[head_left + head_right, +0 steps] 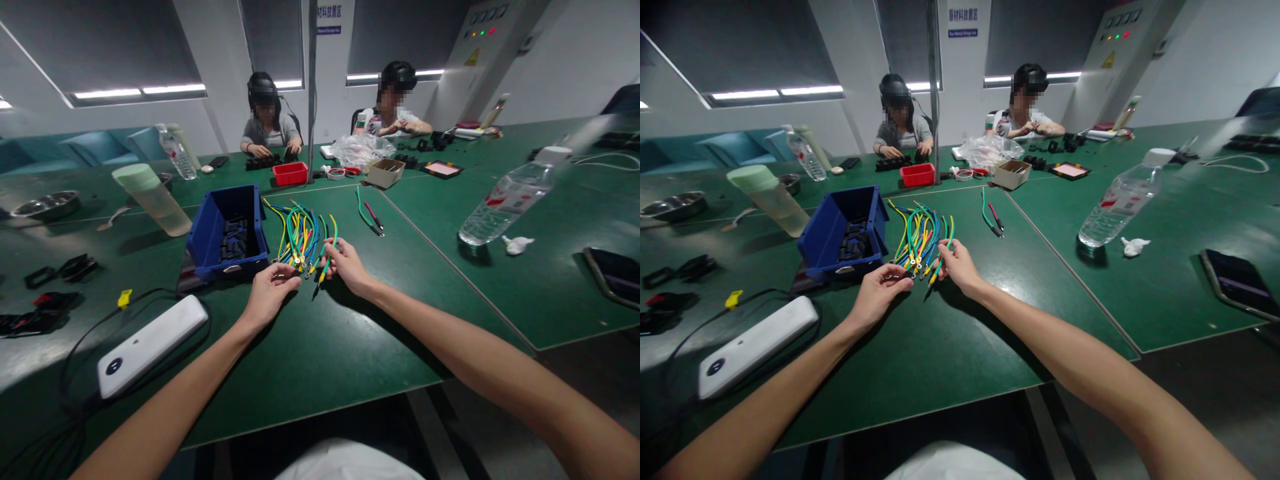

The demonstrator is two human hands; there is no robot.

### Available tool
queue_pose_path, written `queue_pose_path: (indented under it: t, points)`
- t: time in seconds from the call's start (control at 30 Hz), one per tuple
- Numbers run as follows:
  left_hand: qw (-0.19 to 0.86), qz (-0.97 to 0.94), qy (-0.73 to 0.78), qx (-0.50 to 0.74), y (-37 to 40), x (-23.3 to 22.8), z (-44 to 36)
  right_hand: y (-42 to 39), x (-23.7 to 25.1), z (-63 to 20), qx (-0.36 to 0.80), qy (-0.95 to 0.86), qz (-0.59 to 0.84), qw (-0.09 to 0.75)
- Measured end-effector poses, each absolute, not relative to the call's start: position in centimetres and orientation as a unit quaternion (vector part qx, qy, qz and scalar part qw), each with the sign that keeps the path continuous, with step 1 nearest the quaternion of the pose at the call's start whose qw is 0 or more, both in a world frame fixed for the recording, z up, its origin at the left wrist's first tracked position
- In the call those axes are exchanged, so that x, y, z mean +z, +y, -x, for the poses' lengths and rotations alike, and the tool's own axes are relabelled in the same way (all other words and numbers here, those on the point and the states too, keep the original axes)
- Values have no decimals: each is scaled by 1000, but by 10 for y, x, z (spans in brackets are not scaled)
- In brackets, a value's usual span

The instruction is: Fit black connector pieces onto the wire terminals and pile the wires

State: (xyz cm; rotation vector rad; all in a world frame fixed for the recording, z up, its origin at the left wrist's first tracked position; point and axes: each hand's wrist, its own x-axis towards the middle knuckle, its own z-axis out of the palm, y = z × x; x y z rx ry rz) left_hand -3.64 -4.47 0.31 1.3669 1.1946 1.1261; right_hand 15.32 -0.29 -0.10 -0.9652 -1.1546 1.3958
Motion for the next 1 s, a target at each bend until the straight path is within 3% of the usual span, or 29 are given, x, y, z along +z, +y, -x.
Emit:
queue_pose_path:
  t: [0.4,1.0]
  points:
    - [393,-629,484,464,-46,1,40,-5,-1,-155,603,-504,359,504]
    - [396,-582,485,519,-44,5,39,-11,6,-150,591,-461,369,550]
